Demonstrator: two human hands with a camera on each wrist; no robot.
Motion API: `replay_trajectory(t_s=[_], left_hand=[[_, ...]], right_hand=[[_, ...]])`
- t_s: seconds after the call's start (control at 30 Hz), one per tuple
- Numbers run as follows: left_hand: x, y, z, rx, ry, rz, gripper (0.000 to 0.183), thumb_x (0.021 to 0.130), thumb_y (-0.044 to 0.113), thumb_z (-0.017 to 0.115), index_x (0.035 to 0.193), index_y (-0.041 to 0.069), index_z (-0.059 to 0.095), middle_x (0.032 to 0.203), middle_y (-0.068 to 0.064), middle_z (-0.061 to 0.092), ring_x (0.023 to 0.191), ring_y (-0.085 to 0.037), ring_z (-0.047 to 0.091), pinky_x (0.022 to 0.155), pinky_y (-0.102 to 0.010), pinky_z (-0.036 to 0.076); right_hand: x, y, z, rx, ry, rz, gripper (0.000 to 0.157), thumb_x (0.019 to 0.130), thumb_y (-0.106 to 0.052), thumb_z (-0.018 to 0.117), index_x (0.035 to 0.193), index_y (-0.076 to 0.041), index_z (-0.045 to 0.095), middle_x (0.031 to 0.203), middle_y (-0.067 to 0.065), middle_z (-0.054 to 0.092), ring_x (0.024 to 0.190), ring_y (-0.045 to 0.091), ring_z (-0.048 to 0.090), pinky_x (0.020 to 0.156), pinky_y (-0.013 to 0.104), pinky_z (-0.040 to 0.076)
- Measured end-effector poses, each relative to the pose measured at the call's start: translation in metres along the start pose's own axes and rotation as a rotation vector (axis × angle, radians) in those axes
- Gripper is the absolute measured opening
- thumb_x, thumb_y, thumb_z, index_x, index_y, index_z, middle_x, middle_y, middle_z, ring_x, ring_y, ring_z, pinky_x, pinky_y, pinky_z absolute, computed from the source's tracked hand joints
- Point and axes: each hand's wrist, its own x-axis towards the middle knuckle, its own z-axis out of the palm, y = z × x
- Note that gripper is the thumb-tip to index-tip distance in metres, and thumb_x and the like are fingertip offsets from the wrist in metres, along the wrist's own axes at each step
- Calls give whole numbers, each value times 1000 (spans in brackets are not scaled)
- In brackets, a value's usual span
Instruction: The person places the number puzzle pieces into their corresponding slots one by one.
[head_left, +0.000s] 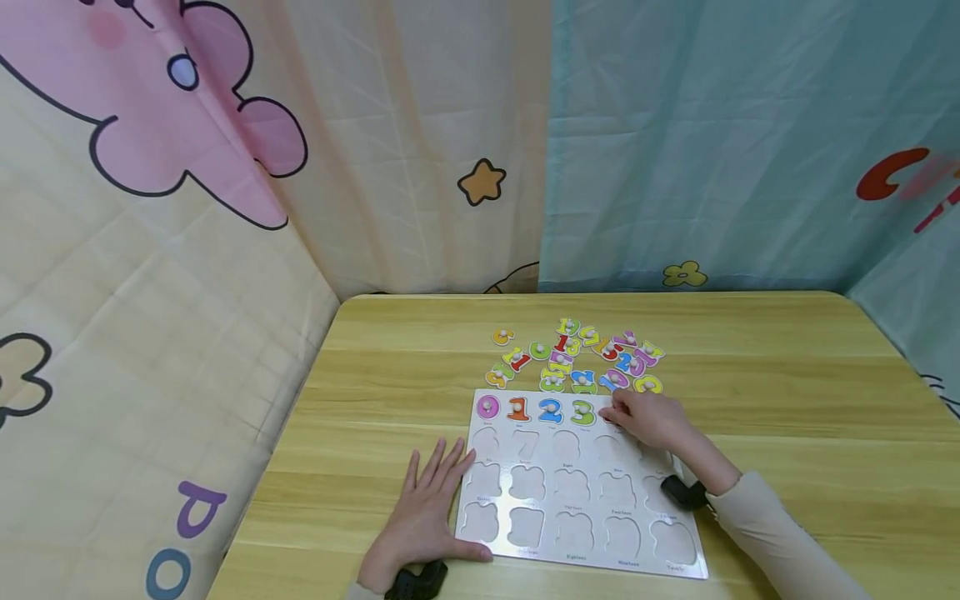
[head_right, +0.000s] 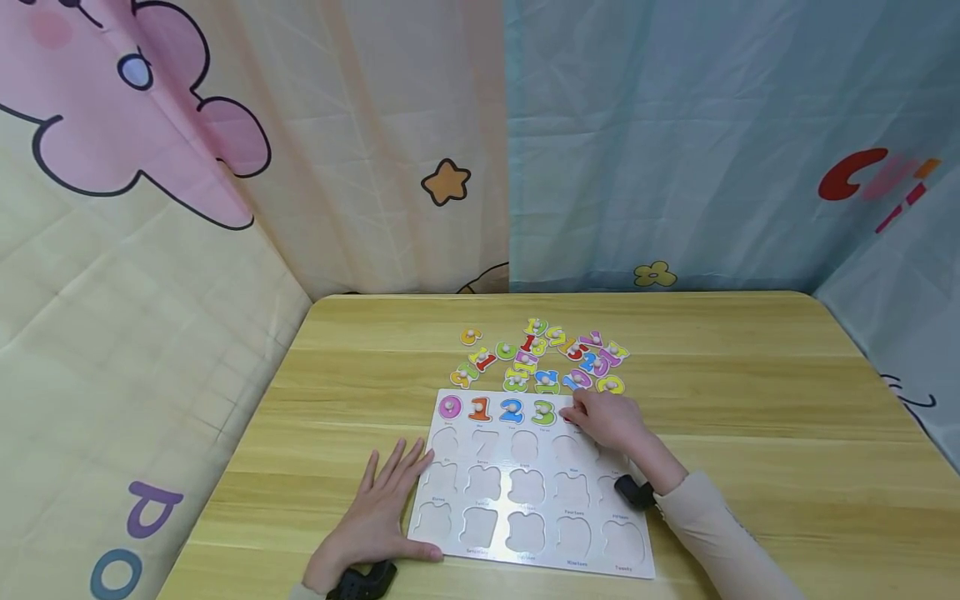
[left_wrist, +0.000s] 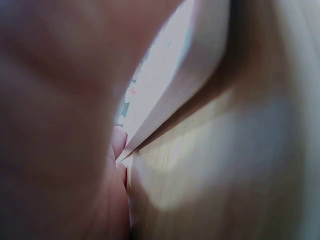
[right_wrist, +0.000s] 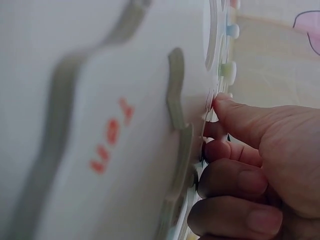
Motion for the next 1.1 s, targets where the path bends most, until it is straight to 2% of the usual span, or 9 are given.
replay_trajectory(t_s=[0.27,0.43,0.53,0.7,0.83,0.97,1.1], left_hand=[[1,0,-1,-7,10,3,127,56,88,56,152,13,22,158,-5,12,143,-30,2,110,-55,-5],[1,0,-1,-8,4,2,127,56,88,56,152,13,22,158,-5,11,143,-30,1,110,-55,-6],[1,-1,-2,-5,8,1,127,56,88,56,152,13,23,158,-5,12,143,-29,2,110,-55,-5],[0,0,-1,2,15,-5,126,55,88,56,151,13,24,158,-6,12,143,-30,3,110,-56,-4],[-2,2,0,-7,7,-3,126,56,88,56,151,12,25,157,-7,14,143,-31,4,110,-57,-3],[-2,3,2,-4,12,-1,125,56,89,55,151,13,25,157,-7,15,143,-32,5,110,-57,-2],[-2,1,3,5,32,1,126,55,89,55,151,12,25,157,-7,15,143,-32,6,110,-57,-2]], right_hand=[[1,-1,-5,-24,3,-9,33,92,-37,61,72,-15,48,57,-2,39,51,15,39,49,27,25],[11,-5,-21,-59,-44,27,41,93,-46,56,67,-15,49,54,-2,41,50,16,40,48,28,25],[30,-6,-35,-34,-31,52,43,95,-46,51,69,-12,53,55,-1,42,51,17,42,48,29,27],[75,-5,-49,-9,47,108,38,98,-38,49,74,-10,54,58,2,47,54,19,44,48,31,31],[102,-5,-49,-31,19,213,45,99,-38,46,64,-10,50,54,2,45,51,19,44,47,31,30],[118,-9,-44,-106,-30,291,56,99,-42,43,54,-11,50,50,2,47,51,21,48,50,33,34],[128,-13,-39,-156,-48,327,56,99,-43,41,57,-10,55,58,6,53,60,25,53,58,39,41]])
